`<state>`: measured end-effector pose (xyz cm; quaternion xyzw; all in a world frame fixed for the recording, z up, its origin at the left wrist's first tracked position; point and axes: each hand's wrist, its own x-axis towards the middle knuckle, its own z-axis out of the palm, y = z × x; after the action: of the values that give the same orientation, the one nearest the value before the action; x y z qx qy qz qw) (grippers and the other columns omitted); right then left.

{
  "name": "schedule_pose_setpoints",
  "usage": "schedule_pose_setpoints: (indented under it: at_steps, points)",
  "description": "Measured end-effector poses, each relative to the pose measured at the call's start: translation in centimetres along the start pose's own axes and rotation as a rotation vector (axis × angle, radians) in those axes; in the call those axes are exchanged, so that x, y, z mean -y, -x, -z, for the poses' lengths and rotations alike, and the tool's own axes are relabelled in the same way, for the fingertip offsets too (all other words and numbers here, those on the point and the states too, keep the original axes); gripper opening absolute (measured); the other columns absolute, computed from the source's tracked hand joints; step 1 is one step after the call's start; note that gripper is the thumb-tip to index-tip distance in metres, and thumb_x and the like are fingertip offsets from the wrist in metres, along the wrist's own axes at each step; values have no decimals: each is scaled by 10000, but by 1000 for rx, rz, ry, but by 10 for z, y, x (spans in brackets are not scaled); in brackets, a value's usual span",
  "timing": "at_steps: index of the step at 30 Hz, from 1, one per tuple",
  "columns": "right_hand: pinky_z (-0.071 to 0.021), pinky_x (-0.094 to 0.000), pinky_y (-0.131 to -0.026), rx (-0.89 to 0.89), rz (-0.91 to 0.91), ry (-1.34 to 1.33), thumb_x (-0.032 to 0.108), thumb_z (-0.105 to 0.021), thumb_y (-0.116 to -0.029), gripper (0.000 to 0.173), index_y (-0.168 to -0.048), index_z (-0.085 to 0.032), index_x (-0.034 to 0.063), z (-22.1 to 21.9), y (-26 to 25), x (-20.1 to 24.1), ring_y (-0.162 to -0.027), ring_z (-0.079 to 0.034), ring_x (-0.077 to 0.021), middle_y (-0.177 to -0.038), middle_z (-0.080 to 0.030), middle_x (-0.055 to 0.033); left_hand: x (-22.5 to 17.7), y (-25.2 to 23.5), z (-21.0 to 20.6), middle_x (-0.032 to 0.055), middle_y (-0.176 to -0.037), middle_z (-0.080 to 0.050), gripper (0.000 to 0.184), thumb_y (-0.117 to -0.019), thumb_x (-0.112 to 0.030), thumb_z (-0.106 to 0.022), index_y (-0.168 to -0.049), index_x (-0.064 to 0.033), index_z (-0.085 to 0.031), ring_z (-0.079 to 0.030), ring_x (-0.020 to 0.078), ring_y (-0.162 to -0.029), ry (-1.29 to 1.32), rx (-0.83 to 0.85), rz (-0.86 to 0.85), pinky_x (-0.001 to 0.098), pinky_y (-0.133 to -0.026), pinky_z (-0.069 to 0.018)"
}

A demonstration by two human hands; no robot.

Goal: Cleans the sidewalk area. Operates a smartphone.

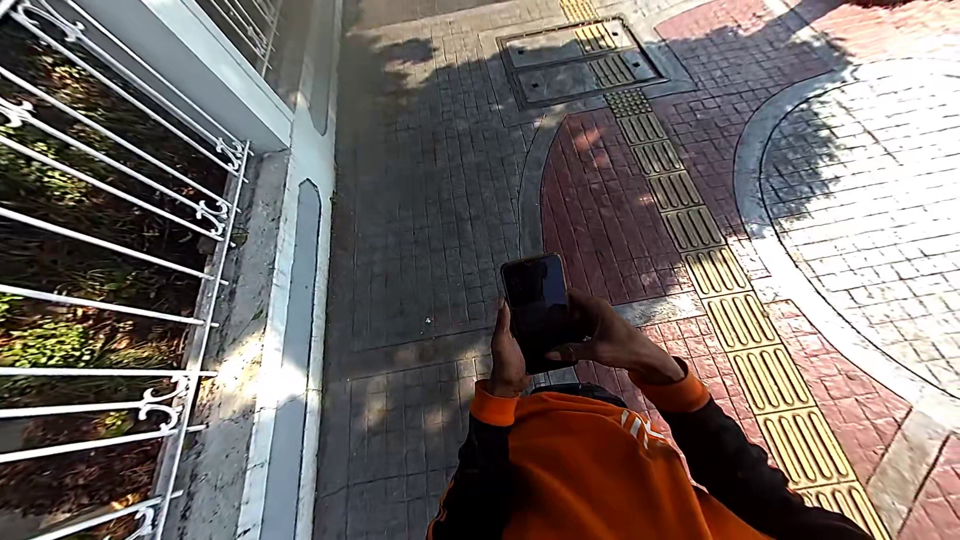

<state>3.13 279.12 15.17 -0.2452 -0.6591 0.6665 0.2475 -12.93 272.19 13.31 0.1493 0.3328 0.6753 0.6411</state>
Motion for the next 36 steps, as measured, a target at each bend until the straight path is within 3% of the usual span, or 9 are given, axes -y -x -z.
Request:
schedule_pose_setpoints:
  at_steps: [17, 22, 24, 27, 30, 32, 33, 34, 36]
  points:
    - [-594, -247, -873, -9, -17, 41, 169, -865, -783, 595, -1265, -550, 18, -7, -3, 1, -982, -701, -70, -1078, -717, -17, -5, 3, 3, 65, -1126, -740, 597, -1100, -469, -102, -1325, -144, -550, -728, 184, -1032, 8, -1, -11, 398, -853, -630]
    - [-588, -236, -884, -31, -32, 62, 166, -869, -778, 584, -1258, -569, 23, -8, -3, 1, -974, -699, -54, -1071, -721, -8, -4, 3, 7, 67, -1146, -742, 566, -1090, -511, -183, -1321, -157, -561, -728, 195, -1052, 20, 76, -29, 408, -866, -627]
    - [-586, -233, -879, -63, -40, 59, 167, -836, -820, 496, -1229, -595, 23, -10, -4, 1, -952, -700, -48, -1043, -726, -8, -4, 4, 7, 58, -1143, -739, 560, -1092, -498, -184, -1325, -149, -554, -726, 183, -1049, -6, 73, -39, 399, -869, -625]
    - [-579, -227, -757, -138, -20, -5, 249, -623, -1030, 219, -1110, -655, 47, -14, -6, 5, -814, -685, -37, -907, -714, 19, -3, 5, 9, 52, -1131, -739, 543, -1089, -477, -198, -1336, -141, -546, -727, 169, -1031, -30, 66, -46, 393, -874, -622]
    - [-530, -199, -639, -143, -37, -33, 335, -424, -1103, 333, -1004, -641, 103, -15, -5, 14, -698, -624, -12, -791, -643, 67, -5, 6, 6, 49, -1110, -742, 559, -1087, -475, -169, -1311, -140, -557, -730, 169, -1010, -17, 69, -31, 396, -854, -626]
    - [-535, -196, -676, -86, 20, -64, 300, -477, -1090, 271, -1072, -643, 87, -14, -2, 11, -750, -636, -7, -858, -672, 69, -7, 6, 5, 58, -1094, -749, 566, -1088, -480, -170, -1283, -134, -574, -738, 181, -997, 24, 79, -25, 400, -841, -632]
    - [-572, -221, -759, -40, 60, -85, 249, -546, -1069, 237, -1162, -637, 51, -12, 0, 9, -840, -676, -29, -953, -711, 41, -7, 7, 5, 66, -1100, -750, 569, -1091, -477, -172, -1282, -133, -581, -738, 187, -1005, 41, 89, -26, 403, -847, -631]
    - [-593, -257, -847, 0, 82, -98, 196, -623, -1030, 267, -1231, -610, 20, -10, 1, 6, -929, -699, -61, -1037, -726, 7, -8, 7, 4, 69, -1110, -748, 569, -1091, -475, -172, -1286, -136, -584, -735, 189, -1018, 48, 97, -28, 403, -859, -627]
    - [-599, -285, -901, 37, 80, -97, 108, -744, -927, 422, -1291, -562, -3, -9, 4, 2, -993, -709, -99, -1104, -728, -31, -8, 8, 3, 70, -1128, -742, 571, -1095, -476, -159, -1299, -144, -576, -727, 189, -1038, 36, 94, -35, 400, -870, -623]
